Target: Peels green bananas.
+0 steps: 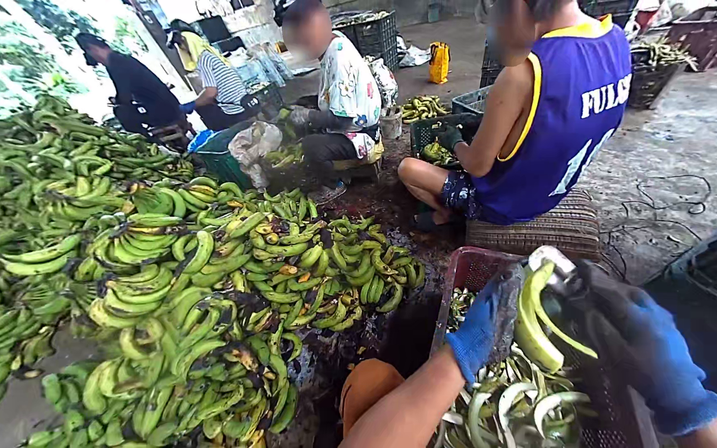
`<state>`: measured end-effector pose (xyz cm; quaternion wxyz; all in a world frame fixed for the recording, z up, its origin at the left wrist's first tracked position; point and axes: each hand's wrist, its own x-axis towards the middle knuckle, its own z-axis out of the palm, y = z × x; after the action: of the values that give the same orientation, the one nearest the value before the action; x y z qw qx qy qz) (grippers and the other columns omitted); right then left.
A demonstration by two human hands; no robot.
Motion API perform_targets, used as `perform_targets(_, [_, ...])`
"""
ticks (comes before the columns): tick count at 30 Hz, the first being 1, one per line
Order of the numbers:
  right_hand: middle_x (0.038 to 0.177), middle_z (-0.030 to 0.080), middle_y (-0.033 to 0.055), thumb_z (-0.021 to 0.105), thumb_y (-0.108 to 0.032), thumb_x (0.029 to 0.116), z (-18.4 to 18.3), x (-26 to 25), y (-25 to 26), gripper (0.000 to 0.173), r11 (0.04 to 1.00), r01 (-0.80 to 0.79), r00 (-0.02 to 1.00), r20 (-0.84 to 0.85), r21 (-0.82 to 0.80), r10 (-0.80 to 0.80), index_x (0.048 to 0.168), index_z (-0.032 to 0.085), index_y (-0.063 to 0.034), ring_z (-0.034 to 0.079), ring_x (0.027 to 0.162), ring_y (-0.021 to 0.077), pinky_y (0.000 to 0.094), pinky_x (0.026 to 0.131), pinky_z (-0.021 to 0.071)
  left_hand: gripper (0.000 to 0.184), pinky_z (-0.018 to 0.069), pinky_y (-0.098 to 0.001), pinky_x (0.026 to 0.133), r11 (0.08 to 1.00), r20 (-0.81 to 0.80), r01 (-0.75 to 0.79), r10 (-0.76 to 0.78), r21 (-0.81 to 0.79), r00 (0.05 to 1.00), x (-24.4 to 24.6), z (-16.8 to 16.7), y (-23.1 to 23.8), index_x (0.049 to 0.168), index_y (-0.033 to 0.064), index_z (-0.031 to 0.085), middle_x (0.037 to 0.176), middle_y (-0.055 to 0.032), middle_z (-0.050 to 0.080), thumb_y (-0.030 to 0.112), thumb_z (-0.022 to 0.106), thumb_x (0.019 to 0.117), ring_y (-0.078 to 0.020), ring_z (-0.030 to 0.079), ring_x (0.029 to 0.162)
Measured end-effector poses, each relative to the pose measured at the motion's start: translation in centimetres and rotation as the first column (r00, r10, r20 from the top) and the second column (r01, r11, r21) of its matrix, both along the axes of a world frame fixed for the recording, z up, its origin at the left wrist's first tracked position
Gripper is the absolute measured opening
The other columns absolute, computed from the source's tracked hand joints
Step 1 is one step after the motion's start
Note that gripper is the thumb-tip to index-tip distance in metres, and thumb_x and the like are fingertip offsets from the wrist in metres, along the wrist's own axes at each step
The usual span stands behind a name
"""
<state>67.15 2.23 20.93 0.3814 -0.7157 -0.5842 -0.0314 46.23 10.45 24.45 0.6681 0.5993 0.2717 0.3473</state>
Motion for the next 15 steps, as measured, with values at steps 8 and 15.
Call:
perform_targets(8, [0.13, 0.066, 0.0078, 0.055, -0.044, 0.103, -0.4, 2.1, -1.1, 0.055, 0.993, -0.118, 0.918, -0.379, 0.028, 0.12, 0.15, 0.052, -0.0161, 0.067, 0.103, 0.009, 0.0352, 0.09, 0.0574, 0.046, 0.0596, -0.0356, 0.078, 0.917, 0.319, 0.252, -0.149, -0.309, 0.936, -0.3, -1.4, 4.7, 0.139, 0.0109, 0.054, 0.109, -0.0095, 0.069, 0.041, 0.034, 0.1102, -0.0177, 0.069, 0.09])
perform_targets(15, [0.121, 0.069, 0.0148, 0.052, -0.057, 0.0982, -1.1, -1.4, -1.1, 0.062, 0.958, -0.279, 0.937, -0.236, -0.062, 0.258, 0.145, 0.059, -0.0179, 0.067, 0.107, 0.0232, 0.0492, 0.093, 0.0539, 0.041, 0.0471, -0.0247, 0.101, 1.0, 0.011, -0.013, 0.013, 0.001, 1.0, -1.0, -1.5, 5.4, 0.146, -0.0045, 0.046, 0.137, -0.0173, 0.058, 0.014, 0.036, 0.1106, -0.01, 0.058, 0.117])
